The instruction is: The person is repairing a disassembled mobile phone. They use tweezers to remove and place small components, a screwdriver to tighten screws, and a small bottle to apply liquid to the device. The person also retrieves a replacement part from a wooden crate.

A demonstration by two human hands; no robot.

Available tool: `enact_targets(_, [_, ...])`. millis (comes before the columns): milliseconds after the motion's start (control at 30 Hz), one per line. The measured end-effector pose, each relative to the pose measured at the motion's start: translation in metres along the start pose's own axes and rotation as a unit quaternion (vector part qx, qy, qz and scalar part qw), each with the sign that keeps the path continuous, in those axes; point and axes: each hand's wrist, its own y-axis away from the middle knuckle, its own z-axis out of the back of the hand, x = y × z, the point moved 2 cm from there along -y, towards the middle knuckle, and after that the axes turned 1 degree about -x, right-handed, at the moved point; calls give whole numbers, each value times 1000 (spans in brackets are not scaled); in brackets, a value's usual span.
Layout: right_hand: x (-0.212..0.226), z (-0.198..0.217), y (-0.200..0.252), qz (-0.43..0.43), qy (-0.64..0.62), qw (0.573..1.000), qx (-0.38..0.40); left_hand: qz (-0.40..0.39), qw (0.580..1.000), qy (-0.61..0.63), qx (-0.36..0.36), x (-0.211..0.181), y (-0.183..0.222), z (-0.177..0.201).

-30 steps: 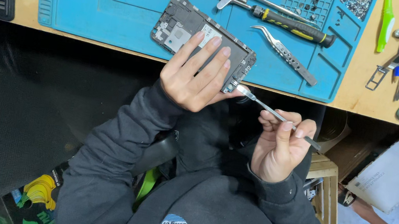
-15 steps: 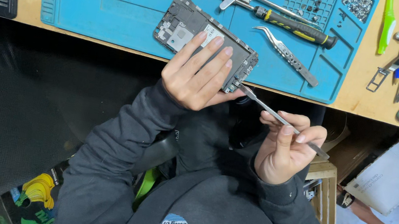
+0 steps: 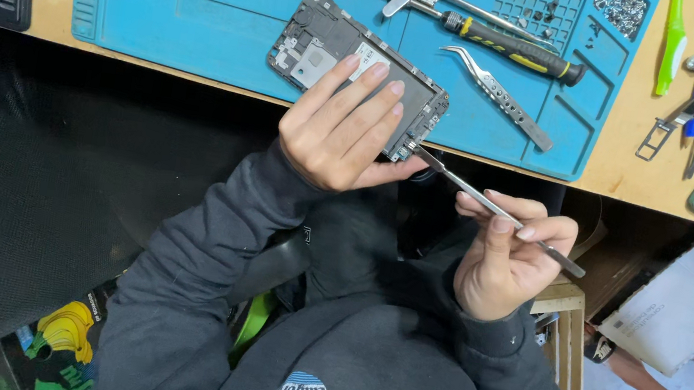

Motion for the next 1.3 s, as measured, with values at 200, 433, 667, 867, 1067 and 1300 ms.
enact_targets(200, [-1, 3, -9, -25, 2, 1000, 1, 0, 1000, -1, -6, 0, 0, -1])
enact_targets(433, [-6, 12, -10, -42, 4, 999, -7, 8, 1000, -1, -12, -1, 2, -2])
enact_targets(667, [-5, 12, -16, -33, 13, 999, -5, 12, 1000, -2, -22, -1, 3, -2])
enact_targets(867, [5, 4, -19, -11, 23, 999, 32, 18, 999, -9, -39, -2, 4, -4])
enact_targets(1067, [17, -4, -16, -46, 75, 996, -9, -6, 994, -4, 107, 0, -2, 17])
enact_targets(1300, [29, -14, -15, -45, 63, 996, 32, 19, 993, -39, 110, -10, -8, 26])
